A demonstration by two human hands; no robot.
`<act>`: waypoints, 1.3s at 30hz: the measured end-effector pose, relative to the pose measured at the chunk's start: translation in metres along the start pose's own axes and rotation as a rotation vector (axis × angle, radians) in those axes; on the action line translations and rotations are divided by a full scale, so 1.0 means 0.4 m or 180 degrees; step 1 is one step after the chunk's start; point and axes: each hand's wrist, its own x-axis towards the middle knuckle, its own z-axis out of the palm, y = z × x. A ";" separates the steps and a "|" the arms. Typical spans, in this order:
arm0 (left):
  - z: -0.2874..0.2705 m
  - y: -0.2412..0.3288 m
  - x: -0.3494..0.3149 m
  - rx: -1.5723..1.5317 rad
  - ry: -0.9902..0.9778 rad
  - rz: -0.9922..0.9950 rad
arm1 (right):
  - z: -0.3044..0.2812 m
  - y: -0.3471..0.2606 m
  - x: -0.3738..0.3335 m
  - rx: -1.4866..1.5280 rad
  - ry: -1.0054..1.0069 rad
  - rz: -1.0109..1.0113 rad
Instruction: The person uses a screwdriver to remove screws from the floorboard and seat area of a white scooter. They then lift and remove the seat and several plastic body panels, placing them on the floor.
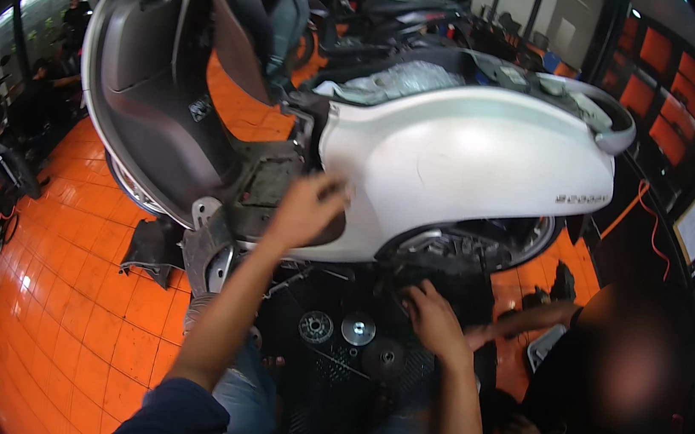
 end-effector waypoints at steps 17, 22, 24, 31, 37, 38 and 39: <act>0.484 -0.055 -0.193 -0.4447 -0.0711 -0.3557 | 0.048 0.052 0.172 0.1041 0.1370 0.1490; 0.456 -0.083 -0.185 -0.4517 -0.0613 -0.3459 | 0.035 0.067 0.186 0.0458 0.1464 0.1476; 0.444 -0.082 -0.200 -0.4439 -0.0638 -0.3508 | 0.048 0.027 0.150 0.0295 0.1480 0.1384; 0.461 -0.132 -0.241 -0.4123 -0.1402 -0.3239 | 0.135 -0.038 -0.024 -0.0265 0.1154 0.0966; 0.411 -0.004 -0.290 -0.3419 -0.2528 -0.3312 | -0.029 -0.011 -0.024 0.0999 0.3165 0.1253; 0.407 0.007 -0.309 -0.3216 -0.3086 -0.3116 | -0.064 -0.028 -0.020 0.1486 0.3642 0.1275; 0.399 0.046 -0.323 -0.3493 -0.3302 -0.3278 | -0.100 -0.072 -0.025 0.2021 0.4047 0.0904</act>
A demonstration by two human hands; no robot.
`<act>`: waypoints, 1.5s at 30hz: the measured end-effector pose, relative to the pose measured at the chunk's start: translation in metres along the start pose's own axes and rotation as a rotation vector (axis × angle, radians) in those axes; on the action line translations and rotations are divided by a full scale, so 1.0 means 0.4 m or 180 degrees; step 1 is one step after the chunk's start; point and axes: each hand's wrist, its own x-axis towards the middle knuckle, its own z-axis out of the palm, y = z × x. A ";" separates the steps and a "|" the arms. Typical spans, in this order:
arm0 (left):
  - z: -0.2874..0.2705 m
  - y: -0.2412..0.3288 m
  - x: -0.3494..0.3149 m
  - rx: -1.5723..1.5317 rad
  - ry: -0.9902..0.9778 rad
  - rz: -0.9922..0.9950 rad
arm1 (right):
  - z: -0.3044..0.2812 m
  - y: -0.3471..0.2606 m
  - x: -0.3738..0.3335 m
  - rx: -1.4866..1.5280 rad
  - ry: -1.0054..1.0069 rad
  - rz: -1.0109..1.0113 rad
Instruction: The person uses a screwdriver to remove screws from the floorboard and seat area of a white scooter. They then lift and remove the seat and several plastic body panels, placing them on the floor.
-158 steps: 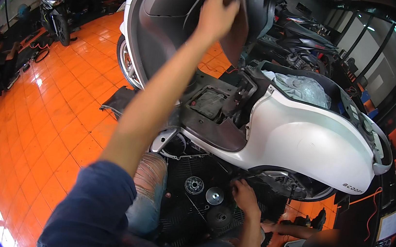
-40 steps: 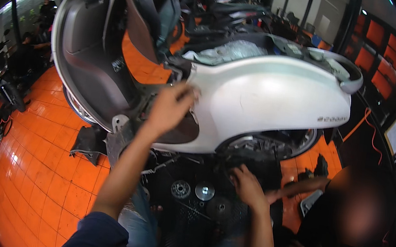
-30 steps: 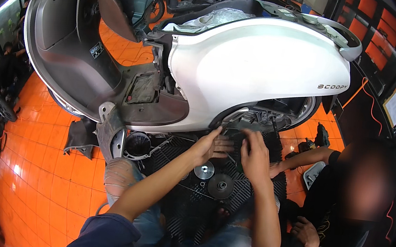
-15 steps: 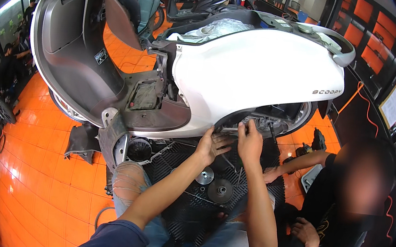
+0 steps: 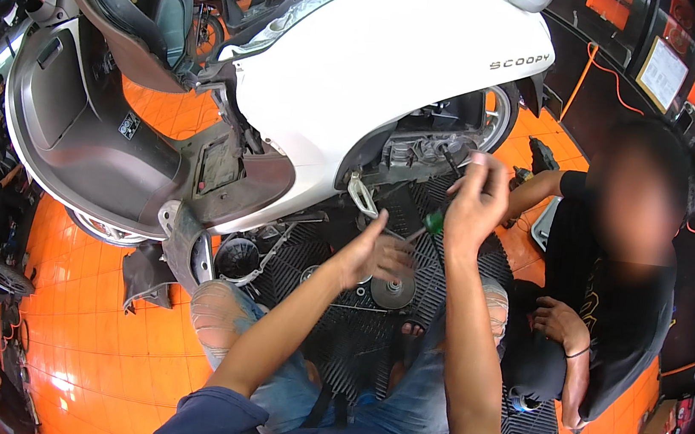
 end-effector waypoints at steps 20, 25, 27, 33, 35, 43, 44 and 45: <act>-0.022 0.164 0.042 -0.0614 0.0877 0.1759 | -0.001 0.039 -0.205 -0.1582 -0.1913 0.0532; -0.030 0.183 0.051 -0.0791 0.0874 0.1776 | 0.015 0.039 -0.205 -0.1792 -0.1903 0.0629; -0.040 0.186 0.059 -0.0706 0.0838 0.1756 | 0.019 0.041 -0.206 -0.1852 -0.1883 0.0564; -0.051 0.188 0.064 -0.0684 0.0802 0.1744 | 0.022 0.066 -0.205 -0.1716 -0.1880 0.0553; -0.057 0.192 0.065 -0.0621 0.0734 0.1741 | 0.025 0.052 -0.201 -0.1786 -0.1904 0.0666; -0.060 0.207 0.079 -0.0683 0.0811 0.1764 | 0.033 0.059 -0.137 0.0404 -0.1846 0.3365; -0.064 0.207 0.071 -0.0621 0.0841 0.1731 | 0.041 0.052 -0.123 0.0540 -0.1849 0.3562; -0.064 0.204 0.066 -0.0571 0.0844 0.1679 | 0.042 0.048 -0.106 0.0657 -0.1818 0.3757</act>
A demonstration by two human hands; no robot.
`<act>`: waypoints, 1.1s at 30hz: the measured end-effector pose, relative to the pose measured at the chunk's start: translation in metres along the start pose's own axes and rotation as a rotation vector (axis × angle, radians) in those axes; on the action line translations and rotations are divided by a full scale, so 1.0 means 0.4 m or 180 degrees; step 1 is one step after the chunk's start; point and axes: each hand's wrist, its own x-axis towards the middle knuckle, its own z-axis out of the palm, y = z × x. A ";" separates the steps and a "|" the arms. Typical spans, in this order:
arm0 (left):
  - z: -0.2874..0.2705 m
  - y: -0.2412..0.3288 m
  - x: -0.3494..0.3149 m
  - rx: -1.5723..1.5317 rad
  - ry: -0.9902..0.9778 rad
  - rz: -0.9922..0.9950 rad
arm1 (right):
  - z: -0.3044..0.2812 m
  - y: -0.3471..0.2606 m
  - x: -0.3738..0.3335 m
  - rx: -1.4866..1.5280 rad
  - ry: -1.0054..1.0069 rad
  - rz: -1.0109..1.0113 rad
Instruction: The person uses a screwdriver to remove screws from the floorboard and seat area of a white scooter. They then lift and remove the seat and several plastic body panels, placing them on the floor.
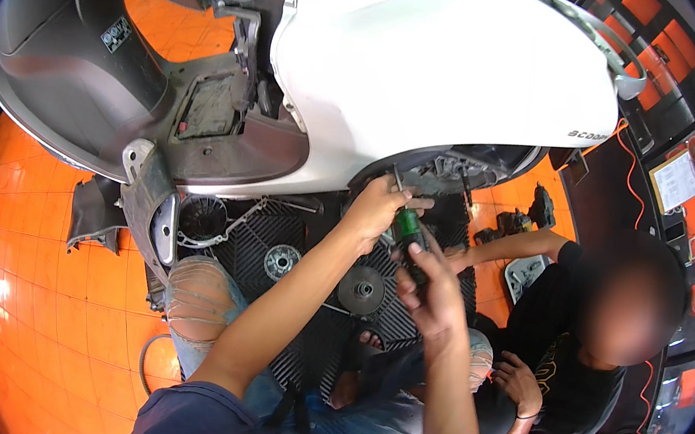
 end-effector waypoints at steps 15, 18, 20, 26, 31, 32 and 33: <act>-0.002 -0.019 0.027 -0.0563 -0.0002 0.0013 | 0.012 0.046 0.054 -0.5686 0.1168 -0.2344; -0.013 -0.023 0.032 -0.0651 0.0110 -0.0086 | 0.006 0.031 0.035 -0.0501 0.0065 -0.0185; -0.047 -0.025 0.045 -0.0627 0.0035 0.0122 | 0.028 0.025 0.023 0.0666 -0.0312 0.0078; -0.012 0.020 -0.074 0.0706 0.0491 -0.0075 | -0.042 0.000 0.015 0.0686 0.0005 0.0075; -0.129 -0.115 -0.100 -0.0854 0.1409 -0.0423 | 0.018 0.031 0.047 0.0641 0.0004 0.0080; -0.104 -0.141 -0.065 -0.1694 0.1037 -0.0793 | 0.013 0.017 0.043 0.0603 0.0054 0.0028; -0.086 -0.150 -0.028 -0.2105 0.0776 -0.0589 | 0.013 0.017 0.044 0.0581 0.0075 0.0008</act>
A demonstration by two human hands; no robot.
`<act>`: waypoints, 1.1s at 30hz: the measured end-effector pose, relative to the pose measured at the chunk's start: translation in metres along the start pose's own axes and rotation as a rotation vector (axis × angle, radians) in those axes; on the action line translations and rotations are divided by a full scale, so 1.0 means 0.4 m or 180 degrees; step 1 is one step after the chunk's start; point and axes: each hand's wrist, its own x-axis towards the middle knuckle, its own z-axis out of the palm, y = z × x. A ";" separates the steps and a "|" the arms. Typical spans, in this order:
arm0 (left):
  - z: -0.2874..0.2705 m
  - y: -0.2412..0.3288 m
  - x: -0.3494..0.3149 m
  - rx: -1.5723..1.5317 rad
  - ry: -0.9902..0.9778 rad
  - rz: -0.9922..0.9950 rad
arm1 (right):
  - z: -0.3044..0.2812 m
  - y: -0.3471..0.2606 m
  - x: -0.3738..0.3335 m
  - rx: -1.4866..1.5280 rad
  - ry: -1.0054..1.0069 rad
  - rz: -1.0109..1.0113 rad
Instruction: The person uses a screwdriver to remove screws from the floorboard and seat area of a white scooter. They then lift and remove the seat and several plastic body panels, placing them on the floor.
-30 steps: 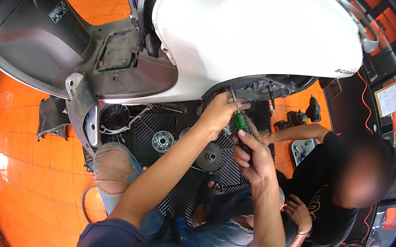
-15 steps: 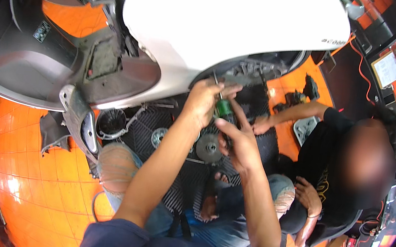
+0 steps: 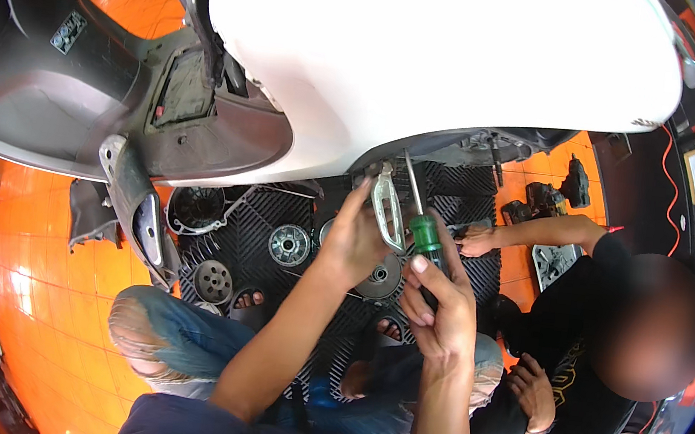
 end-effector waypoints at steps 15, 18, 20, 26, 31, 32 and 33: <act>0.061 -0.029 0.042 -0.0738 -0.0450 0.0181 | 0.032 0.005 0.014 0.0014 0.0663 -0.0124; 0.063 -0.034 0.041 -0.0837 -0.0444 0.0148 | 0.039 0.023 0.018 -0.0065 0.0780 -0.0222; 0.072 -0.035 0.041 -0.0883 -0.0381 0.0227 | 0.031 0.028 0.017 -0.0325 0.0788 -0.0263; 0.066 -0.036 0.043 -0.1046 -0.0427 0.0178 | 0.028 0.036 0.026 -0.1471 0.0752 -0.0489; 0.073 -0.050 0.030 -0.0826 -0.0089 0.0198 | 0.025 0.026 0.019 -0.3317 0.0831 -0.1132; 0.071 -0.052 0.031 -0.0893 -0.0355 0.0253 | 0.026 0.022 0.017 -0.3634 0.0843 -0.1275; 0.068 -0.055 0.032 -0.0881 -0.0315 0.0263 | 0.025 0.029 0.016 -0.3872 0.0927 -0.1380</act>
